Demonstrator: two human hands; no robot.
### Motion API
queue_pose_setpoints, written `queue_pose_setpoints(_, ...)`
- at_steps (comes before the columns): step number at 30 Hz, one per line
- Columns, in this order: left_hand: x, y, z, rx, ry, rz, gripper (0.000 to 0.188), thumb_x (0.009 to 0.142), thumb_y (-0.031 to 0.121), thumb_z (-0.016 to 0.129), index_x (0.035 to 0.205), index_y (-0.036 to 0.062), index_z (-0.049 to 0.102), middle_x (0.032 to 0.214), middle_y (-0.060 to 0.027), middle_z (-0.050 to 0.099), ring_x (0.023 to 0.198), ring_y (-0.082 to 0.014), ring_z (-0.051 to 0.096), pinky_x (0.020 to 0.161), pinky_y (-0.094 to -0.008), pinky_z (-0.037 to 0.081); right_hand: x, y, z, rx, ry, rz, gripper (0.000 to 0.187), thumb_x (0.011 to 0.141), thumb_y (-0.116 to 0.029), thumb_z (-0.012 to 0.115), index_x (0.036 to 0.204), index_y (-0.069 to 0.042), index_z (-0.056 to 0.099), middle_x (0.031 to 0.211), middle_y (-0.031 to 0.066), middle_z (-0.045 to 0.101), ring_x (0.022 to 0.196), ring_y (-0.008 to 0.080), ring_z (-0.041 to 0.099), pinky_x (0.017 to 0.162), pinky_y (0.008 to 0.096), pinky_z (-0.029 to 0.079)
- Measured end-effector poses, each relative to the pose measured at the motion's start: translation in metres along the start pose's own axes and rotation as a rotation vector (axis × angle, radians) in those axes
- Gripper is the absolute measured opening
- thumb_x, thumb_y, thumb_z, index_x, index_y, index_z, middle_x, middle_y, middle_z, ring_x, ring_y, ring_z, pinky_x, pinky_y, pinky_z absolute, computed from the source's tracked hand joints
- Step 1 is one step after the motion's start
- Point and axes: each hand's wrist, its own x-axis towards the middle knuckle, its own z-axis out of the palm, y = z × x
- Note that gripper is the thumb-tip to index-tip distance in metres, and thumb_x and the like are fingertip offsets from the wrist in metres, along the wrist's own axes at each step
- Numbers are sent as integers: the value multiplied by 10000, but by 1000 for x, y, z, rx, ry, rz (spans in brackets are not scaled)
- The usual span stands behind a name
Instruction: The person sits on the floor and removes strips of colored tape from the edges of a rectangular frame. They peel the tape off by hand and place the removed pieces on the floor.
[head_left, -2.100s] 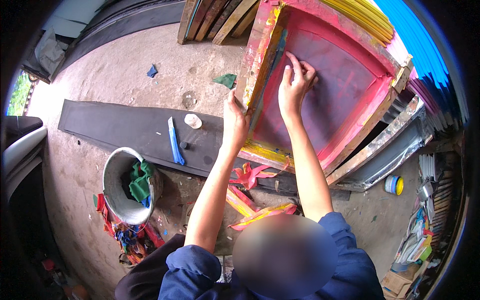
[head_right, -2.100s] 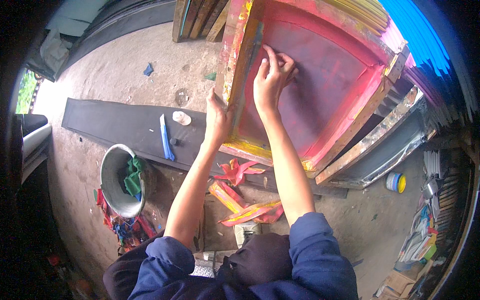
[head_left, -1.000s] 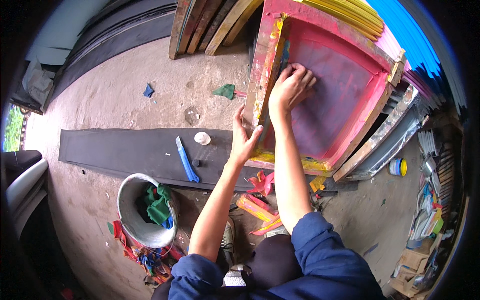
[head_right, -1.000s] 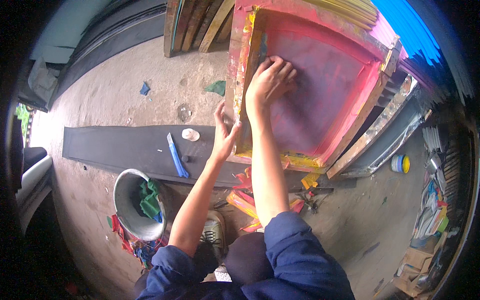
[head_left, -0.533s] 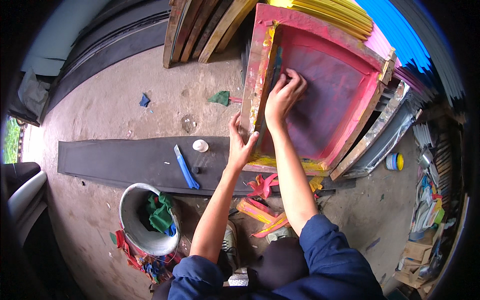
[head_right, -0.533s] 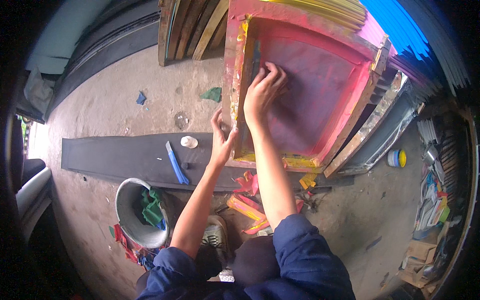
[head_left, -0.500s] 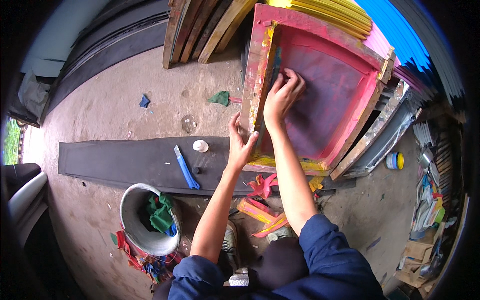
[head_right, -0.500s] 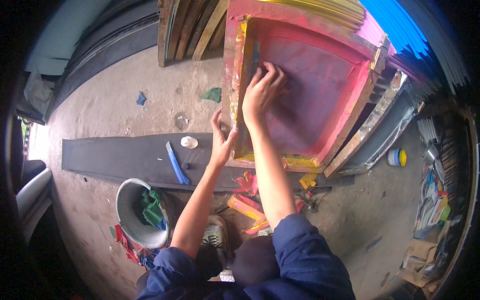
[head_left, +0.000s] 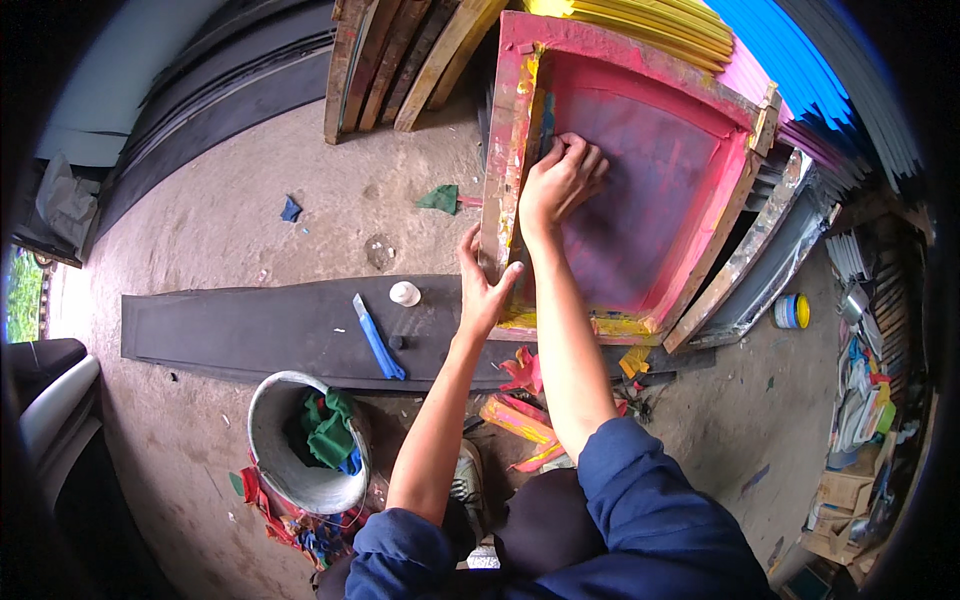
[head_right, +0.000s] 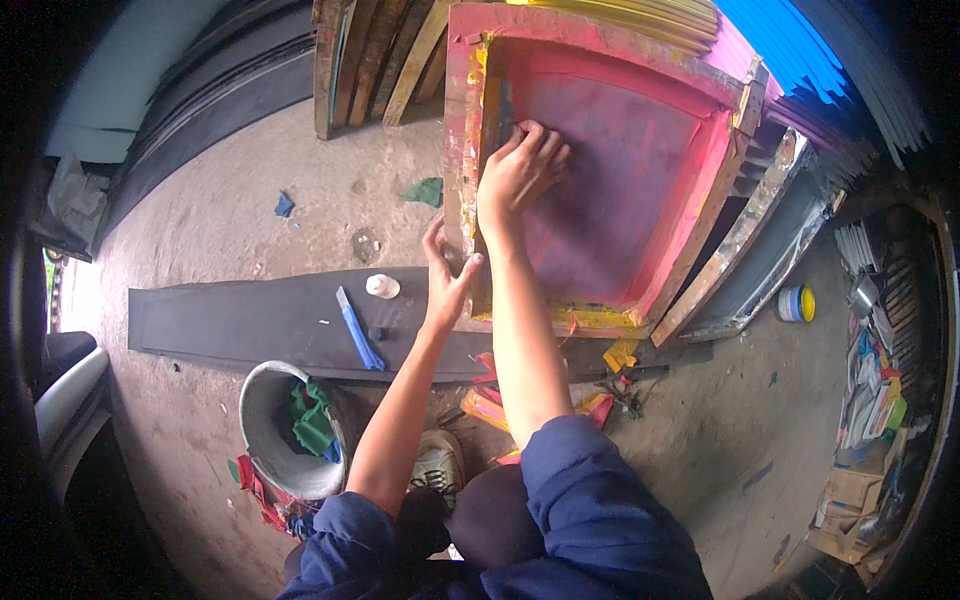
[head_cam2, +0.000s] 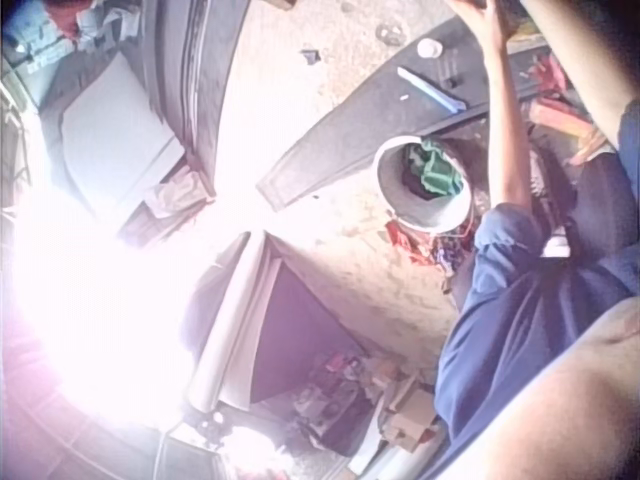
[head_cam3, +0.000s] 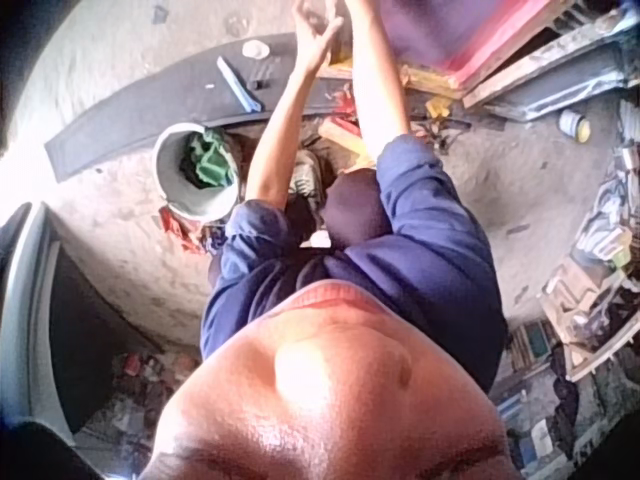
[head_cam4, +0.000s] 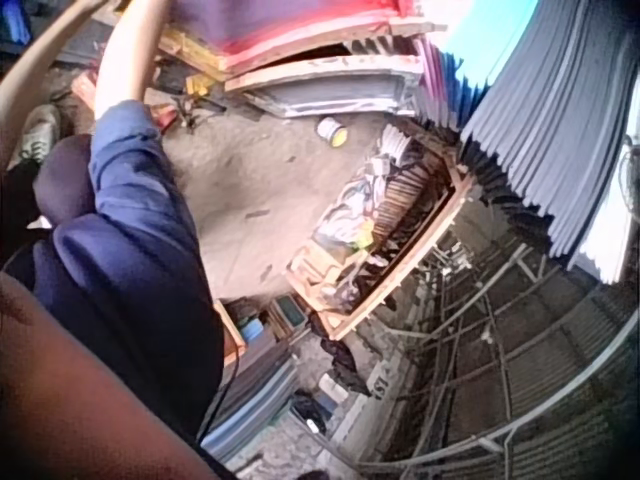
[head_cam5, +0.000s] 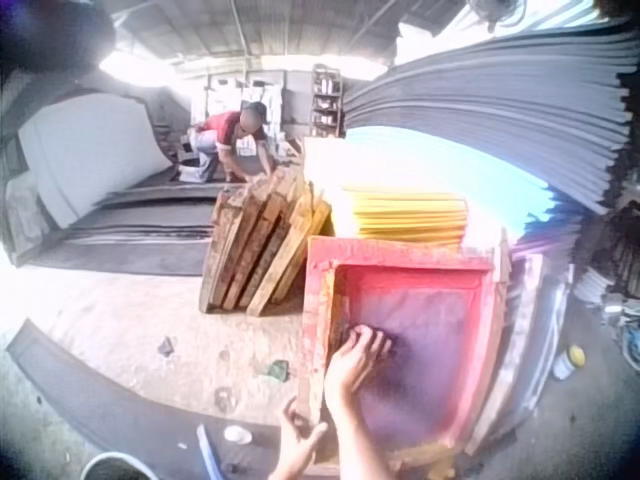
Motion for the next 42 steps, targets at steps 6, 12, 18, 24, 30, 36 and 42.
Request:
queue_pose_setpoints(6,2,-7,1,-18,-10,20,741,766,202,645,1326,93,171,1213,-193,395,1113,-259,411,953,-394,325,-5,8,1,-27,-55,-82,49,834,-124,518,847,-77,519,888,91,496,912,283,468,783,468,352)
queue_pose_setpoints(12,3,-9,-2,-34,2,48,727,772,187,639,1322,84,175,1189,-181,419,1092,-249,425,942,-385,336,-9,12,-13,354,-22,-54,168,846,-56,491,1005,-29,540,971,137,510,943,288,484,836,401,357)
queue_pose_setpoints(18,2,-8,-2,-16,10,42,718,773,198,637,1319,74,187,1176,-176,426,1074,-251,437,933,-384,344,-24,8,-15,255,-60,-148,294,832,-49,469,1124,-52,501,1074,154,461,1011,323,439,889,467,304)
queue_pose_setpoints(24,-1,3,1,-18,7,6,699,775,201,628,1316,81,203,1169,-175,431,1051,-244,453,919,-370,358,-20,15,-11,312,-73,-101,245,810,-28,488,1049,-59,534,1059,134,464,984,314,444,867,455,313)
queue_pose_setpoints(30,0,1,-3,-68,8,-34,734,744,213,678,1309,70,232,1158,-169,451,1069,-243,447,935,-373,341,-16,19,-17,336,-126,-186,182,805,-24,520,983,-57,544,1043,117,454,947,293,461,833,400,352)
queue_pose_setpoints(36,0,2,-4,-42,8,22,726,750,204,657,1316,73,222,1169,-169,439,1075,-247,441,938,-378,336,1,17,-18,330,-112,-41,137,817,-86,556,948,-58,528,955,123,494,907,290,498,773,406,387)
queue_pose_setpoints(42,-1,3,-4,-31,-14,11,690,773,185,619,1317,80,206,1183,-178,433,1094,-250,429,949,-382,327,-4,9,-10,159,-39,-91,115,798,-89,570,898,-61,522,898,126,509,896,309,484,796,435,370)
